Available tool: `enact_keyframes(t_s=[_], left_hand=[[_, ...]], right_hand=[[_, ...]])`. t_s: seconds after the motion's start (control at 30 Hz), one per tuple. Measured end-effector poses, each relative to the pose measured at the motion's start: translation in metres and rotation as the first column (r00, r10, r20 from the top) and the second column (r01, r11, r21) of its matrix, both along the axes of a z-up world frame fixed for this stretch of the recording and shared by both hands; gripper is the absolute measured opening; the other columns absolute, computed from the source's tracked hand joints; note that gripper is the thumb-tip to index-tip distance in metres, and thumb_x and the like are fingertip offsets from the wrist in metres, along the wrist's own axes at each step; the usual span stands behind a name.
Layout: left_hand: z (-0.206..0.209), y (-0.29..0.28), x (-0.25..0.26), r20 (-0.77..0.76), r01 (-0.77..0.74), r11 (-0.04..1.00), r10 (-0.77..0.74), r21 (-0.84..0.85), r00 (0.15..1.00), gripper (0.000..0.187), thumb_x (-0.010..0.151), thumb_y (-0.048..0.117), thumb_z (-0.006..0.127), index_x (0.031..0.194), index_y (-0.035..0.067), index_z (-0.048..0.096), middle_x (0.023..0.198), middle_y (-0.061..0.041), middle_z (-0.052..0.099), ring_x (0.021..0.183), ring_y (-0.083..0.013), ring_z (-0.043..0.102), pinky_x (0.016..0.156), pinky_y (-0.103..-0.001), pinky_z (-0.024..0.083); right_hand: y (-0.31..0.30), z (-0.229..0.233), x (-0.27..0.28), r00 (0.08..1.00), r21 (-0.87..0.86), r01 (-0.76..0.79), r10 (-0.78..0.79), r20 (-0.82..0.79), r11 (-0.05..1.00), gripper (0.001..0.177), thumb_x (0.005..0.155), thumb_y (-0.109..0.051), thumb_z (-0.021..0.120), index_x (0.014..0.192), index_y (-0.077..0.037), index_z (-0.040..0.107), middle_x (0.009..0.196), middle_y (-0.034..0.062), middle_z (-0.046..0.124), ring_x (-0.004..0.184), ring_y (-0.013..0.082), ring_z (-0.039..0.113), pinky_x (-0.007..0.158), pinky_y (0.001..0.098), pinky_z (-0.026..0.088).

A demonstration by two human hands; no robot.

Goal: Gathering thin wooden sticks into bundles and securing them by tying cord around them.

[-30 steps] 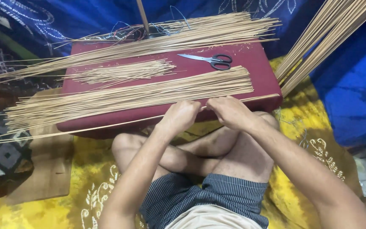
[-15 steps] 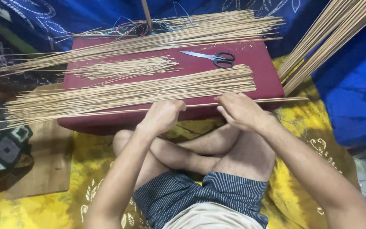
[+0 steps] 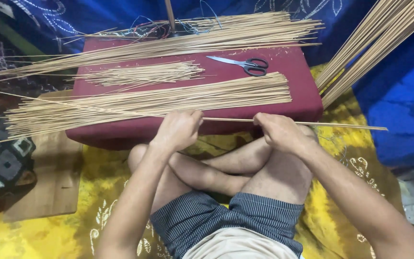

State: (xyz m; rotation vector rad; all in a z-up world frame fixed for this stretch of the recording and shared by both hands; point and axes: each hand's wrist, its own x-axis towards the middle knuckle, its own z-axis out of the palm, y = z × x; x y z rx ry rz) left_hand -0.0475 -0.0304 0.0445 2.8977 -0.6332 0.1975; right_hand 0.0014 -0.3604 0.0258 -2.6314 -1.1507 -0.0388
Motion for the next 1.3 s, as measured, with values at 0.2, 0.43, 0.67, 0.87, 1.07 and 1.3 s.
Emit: enact_keyframes(t_s=[0.2, 0.43, 0.67, 0.87, 1.07, 1.3], left_hand=[[-0.002, 0.010, -0.003, -0.011, 0.023, 0.992, -0.025, -0.127, 1.000, 0.019, 0.092, 0.006, 0.048, 0.093, 0.016, 0.064, 0.084, -0.004, 0.070, 0.089, -0.0317, 0.073, 0.076, -0.045, 0.058], [-0.011, -0.018, 0.001, 0.012, 0.068, 0.991, -0.067, -0.113, 0.998, 0.021, 0.091, 0.006, 0.048, 0.092, 0.019, 0.064, 0.084, 0.001, 0.070, 0.088, -0.0261, 0.073, 0.076, -0.041, 0.058], [-0.017, -0.029, 0.006, 0.116, 0.105, 0.993, -0.097, -0.060, 0.988, 0.010, 0.092, 0.016, 0.054, 0.089, 0.017, 0.063, 0.080, -0.004, 0.067, 0.083, -0.0282, 0.071, 0.075, -0.042, 0.056], [-0.011, 0.007, 0.013, 0.108, 0.049, 0.999, -0.047, -0.008, 0.993, 0.012, 0.092, 0.015, 0.055, 0.096, 0.016, 0.065, 0.088, -0.006, 0.068, 0.090, -0.0312, 0.071, 0.084, -0.046, 0.050], [-0.014, 0.009, 0.008, 0.100, 0.097, 0.991, -0.088, -0.089, 0.991, 0.014, 0.087, 0.008, 0.053, 0.088, 0.016, 0.064, 0.081, -0.004, 0.064, 0.087, -0.0319, 0.069, 0.074, -0.045, 0.049], [-0.036, -0.014, 0.017, 0.139, 0.080, 0.992, -0.066, -0.096, 0.988, 0.012, 0.086, 0.012, 0.055, 0.089, 0.020, 0.063, 0.082, -0.001, 0.063, 0.086, -0.0261, 0.068, 0.076, -0.042, 0.047]], right_hand=[[0.003, 0.009, -0.005, 0.974, -0.065, 0.059, -0.072, -0.217, 0.996, 0.021, 0.103, -0.021, 0.041, 0.106, -0.009, 0.058, 0.093, 0.0172, 0.070, 0.093, 0.0444, 0.072, 0.075, 0.0552, 0.058], [0.058, 0.009, -0.007, 0.970, -0.041, 0.024, -0.033, -0.239, 0.999, 0.033, 0.105, -0.031, 0.039, 0.125, -0.013, 0.059, 0.108, 0.0135, 0.071, 0.102, 0.0410, 0.072, 0.079, 0.0544, 0.059], [0.059, 0.012, -0.017, 0.960, 0.028, 0.017, -0.008, -0.281, 0.999, 0.016, 0.100, -0.011, 0.040, 0.104, -0.007, 0.055, 0.090, 0.0171, 0.067, 0.087, 0.0488, 0.071, 0.067, 0.0564, 0.057], [0.028, 0.015, -0.018, 0.940, -0.014, 0.093, -0.093, -0.329, 0.996, 0.020, 0.103, -0.011, 0.039, 0.109, -0.007, 0.058, 0.096, 0.0177, 0.072, 0.094, 0.0454, 0.073, 0.075, 0.0548, 0.059], [0.050, 0.029, -0.015, 0.927, -0.003, 0.028, -0.027, -0.375, 1.000, 0.026, 0.102, -0.020, 0.045, 0.111, -0.003, 0.062, 0.100, 0.0234, 0.073, 0.098, 0.0483, 0.072, 0.078, 0.0579, 0.058], [0.094, 0.011, -0.014, 0.965, 0.084, -0.002, 0.024, -0.263, 0.996, 0.014, 0.097, -0.009, 0.044, 0.101, -0.006, 0.058, 0.087, 0.0165, 0.067, 0.087, 0.0452, 0.072, 0.068, 0.0539, 0.058]])
